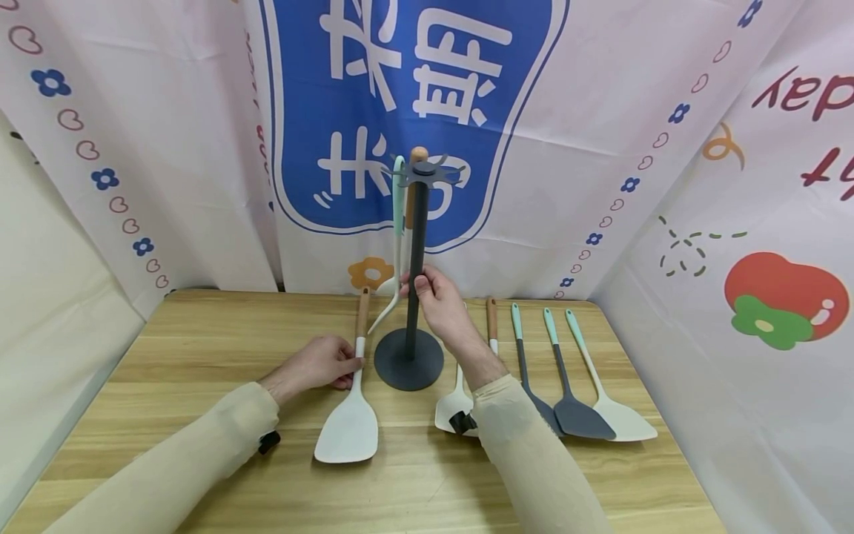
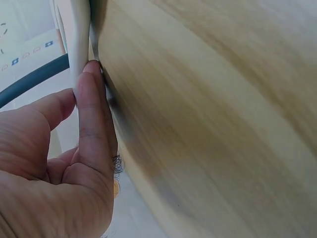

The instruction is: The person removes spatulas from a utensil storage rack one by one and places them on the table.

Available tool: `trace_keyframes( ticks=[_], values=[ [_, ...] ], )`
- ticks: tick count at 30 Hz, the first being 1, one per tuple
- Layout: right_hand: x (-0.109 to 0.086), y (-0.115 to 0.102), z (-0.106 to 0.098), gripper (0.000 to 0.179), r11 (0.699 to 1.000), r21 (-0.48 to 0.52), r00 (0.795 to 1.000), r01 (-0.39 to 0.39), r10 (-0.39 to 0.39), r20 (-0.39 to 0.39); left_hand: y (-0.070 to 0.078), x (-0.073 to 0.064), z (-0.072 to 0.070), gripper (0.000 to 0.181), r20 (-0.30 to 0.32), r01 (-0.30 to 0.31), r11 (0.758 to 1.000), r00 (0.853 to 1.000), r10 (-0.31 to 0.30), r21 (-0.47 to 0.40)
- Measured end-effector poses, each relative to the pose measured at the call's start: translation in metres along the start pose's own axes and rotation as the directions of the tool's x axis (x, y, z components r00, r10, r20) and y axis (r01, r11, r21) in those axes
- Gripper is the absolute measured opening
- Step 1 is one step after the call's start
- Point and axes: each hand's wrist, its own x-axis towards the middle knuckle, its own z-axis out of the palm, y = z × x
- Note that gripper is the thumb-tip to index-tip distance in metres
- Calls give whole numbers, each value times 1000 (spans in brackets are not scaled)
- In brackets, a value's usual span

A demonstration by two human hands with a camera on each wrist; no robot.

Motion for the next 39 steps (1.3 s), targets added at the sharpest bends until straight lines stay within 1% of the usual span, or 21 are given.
trace_keyframes(
  ticks=[4, 8, 15, 17, 20, 26, 32, 35, 39],
  values=[
    [0, 0, 0, 34, 1000, -5, 1000, -5, 5, -2, 0, 1, 1, 25, -3, -2, 1000, 1000, 2, 14],
    [0, 0, 0, 34, 1000, -8, 1000, -7, 7, -2, 2, 2, 1, 23, -4, 6, 1000, 1000, -6, 7],
    [1, 0, 0, 35, 1000, -10, 1000, -5, 5, -1, 1, 1, -1, 23, -23, -16, 999, 1000, 17, 41],
    [1, 0, 0, 34, 1000, -7, 1000, -5, 5, 0, 1, 1, -2, 22, -30, -17, 999, 999, 18, 44],
    [1, 0, 1, 34, 1000, -3, 1000, -4, 4, 1, 2, 1, -6, 21, -43, -33, 997, 998, 36, 64],
    [0, -1, 0, 34, 1000, -4, 1000, -4, 4, -4, 9, -1, -18, 25, -73, -63, 993, 995, 71, 98],
    [0, 1, 0, 34, 1000, -2, 1000, 8, -8, -10, 21, -4, -32, 29, -115, -112, 986, 985, 126, 119],
    [0, 2, 0, 34, 1000, -1, 1000, 9, -9, -10, 27, -5, -39, 31, -151, -133, 981, 976, 155, 142],
    [0, 2, 0, 33, 1000, -3, 1000, 7, -7, -8, 37, -9, -47, 33, -211, -146, 976, 961, 178, 162]
  ],
)
